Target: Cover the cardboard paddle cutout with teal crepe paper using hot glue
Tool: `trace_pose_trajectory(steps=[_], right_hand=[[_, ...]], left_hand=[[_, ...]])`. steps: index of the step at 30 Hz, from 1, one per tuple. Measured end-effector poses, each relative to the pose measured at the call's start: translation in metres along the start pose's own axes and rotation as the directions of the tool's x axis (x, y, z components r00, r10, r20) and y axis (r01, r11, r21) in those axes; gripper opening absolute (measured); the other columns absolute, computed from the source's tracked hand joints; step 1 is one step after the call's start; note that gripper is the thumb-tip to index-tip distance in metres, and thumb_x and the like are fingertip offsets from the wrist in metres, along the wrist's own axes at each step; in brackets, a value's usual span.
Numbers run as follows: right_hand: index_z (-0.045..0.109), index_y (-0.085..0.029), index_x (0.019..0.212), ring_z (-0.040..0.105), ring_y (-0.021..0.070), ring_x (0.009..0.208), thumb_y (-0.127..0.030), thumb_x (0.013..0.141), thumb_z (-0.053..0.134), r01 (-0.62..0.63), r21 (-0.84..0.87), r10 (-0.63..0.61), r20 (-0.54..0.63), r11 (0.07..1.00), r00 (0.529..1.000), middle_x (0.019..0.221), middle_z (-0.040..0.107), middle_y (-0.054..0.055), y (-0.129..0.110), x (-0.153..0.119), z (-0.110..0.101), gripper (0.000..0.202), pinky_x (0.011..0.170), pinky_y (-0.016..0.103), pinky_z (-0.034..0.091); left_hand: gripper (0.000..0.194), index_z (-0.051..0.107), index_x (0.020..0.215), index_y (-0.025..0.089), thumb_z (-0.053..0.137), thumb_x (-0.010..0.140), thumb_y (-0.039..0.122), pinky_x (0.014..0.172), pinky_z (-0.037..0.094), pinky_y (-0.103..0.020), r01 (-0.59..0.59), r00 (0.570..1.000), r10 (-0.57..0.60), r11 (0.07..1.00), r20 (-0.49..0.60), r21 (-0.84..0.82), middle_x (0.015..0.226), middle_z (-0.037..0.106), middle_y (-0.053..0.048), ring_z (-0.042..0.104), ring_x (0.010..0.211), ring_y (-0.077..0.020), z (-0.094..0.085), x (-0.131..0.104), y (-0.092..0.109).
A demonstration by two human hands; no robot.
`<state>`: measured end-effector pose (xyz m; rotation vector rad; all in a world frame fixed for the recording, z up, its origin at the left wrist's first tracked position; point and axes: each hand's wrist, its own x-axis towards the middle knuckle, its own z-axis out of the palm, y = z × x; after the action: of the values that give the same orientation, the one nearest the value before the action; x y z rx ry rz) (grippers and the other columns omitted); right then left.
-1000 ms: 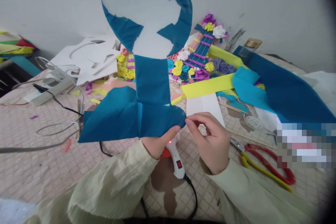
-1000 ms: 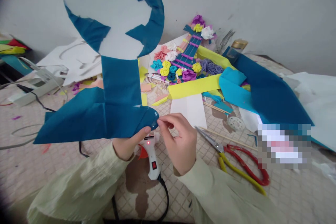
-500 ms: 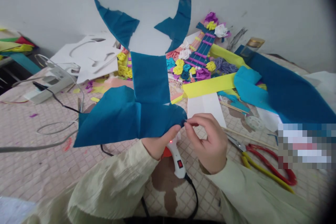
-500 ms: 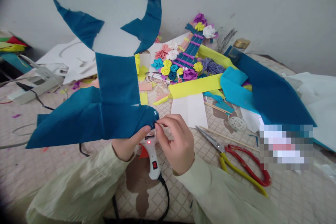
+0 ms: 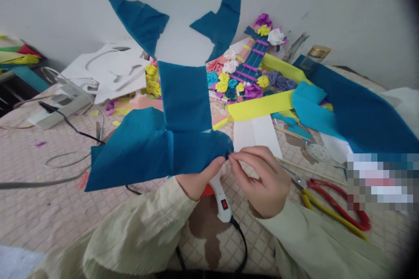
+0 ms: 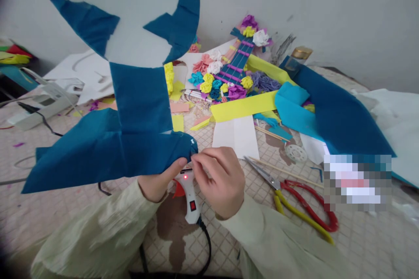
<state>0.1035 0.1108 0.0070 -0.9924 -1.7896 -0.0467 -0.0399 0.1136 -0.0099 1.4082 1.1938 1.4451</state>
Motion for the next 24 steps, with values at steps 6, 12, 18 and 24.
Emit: trace_pose_trajectory(steps=[6, 12, 18, 24], right_hand=[[0.060, -0.022, 0.085, 0.059, 0.0165, 0.070, -0.007, 0.071, 0.060, 0.014, -0.005, -0.015, -0.002, 1.000, 1.000, 0.076, 0.063, 0.004, 0.0000, 0.0000, 0.0004, 0.021, 0.062, 0.030, 0.049], [0.060, -0.021, 0.082, 0.058, 0.0160, 0.069, -0.005, 0.069, 0.061, 0.034, 0.034, -0.034, 0.009, 0.999, 0.999, 0.073, 0.063, 0.003, -0.0035, 0.0008, 0.0007, 0.021, 0.061, 0.030, 0.049], [0.060, -0.021, 0.080, 0.057, 0.0145, 0.067, -0.004, 0.070, 0.059, 0.037, 0.044, -0.038, 0.006, 0.998, 0.999, 0.072, 0.062, 0.002, -0.0055, 0.0010, 0.0005, 0.020, 0.059, 0.029, 0.048], [0.059, -0.021, 0.081, 0.055, 0.0148, 0.065, -0.004, 0.068, 0.061, 0.058, 0.072, -0.059, 0.005, 0.996, 0.998, 0.072, 0.061, 0.003, -0.0058, 0.0001, -0.0001, 0.022, 0.058, 0.030, 0.048]], left_hand=[[0.017, 0.069, 0.077, 0.026, 0.071, 0.062, 0.020, 0.100, 0.037, -0.040, -0.005, 0.999, 0.006, 1.000, -0.054, 0.006, 0.083, 0.068, -0.002, 0.053, 0.108, -0.0251, -0.0002, 0.0006, 0.0018], [0.012, 0.069, 0.077, 0.025, 0.069, 0.065, 0.027, 0.099, 0.038, -0.039, -0.002, 0.999, 0.005, 0.998, -0.046, 0.063, 0.082, 0.069, -0.001, 0.054, 0.107, -0.0254, -0.0009, 0.0007, 0.0016], [0.013, 0.069, 0.080, 0.028, 0.067, 0.068, 0.024, 0.100, 0.037, -0.040, -0.029, 0.998, 0.031, 0.998, -0.047, 0.054, 0.078, 0.069, 0.000, 0.054, 0.107, -0.0250, -0.0007, 0.0000, -0.0018], [0.010, 0.069, 0.076, 0.029, 0.068, 0.067, 0.026, 0.100, 0.038, -0.039, -0.049, 0.994, 0.058, 0.994, -0.098, 0.093, 0.076, 0.069, 0.001, 0.055, 0.105, -0.0236, -0.0004, 0.0004, -0.0031]])
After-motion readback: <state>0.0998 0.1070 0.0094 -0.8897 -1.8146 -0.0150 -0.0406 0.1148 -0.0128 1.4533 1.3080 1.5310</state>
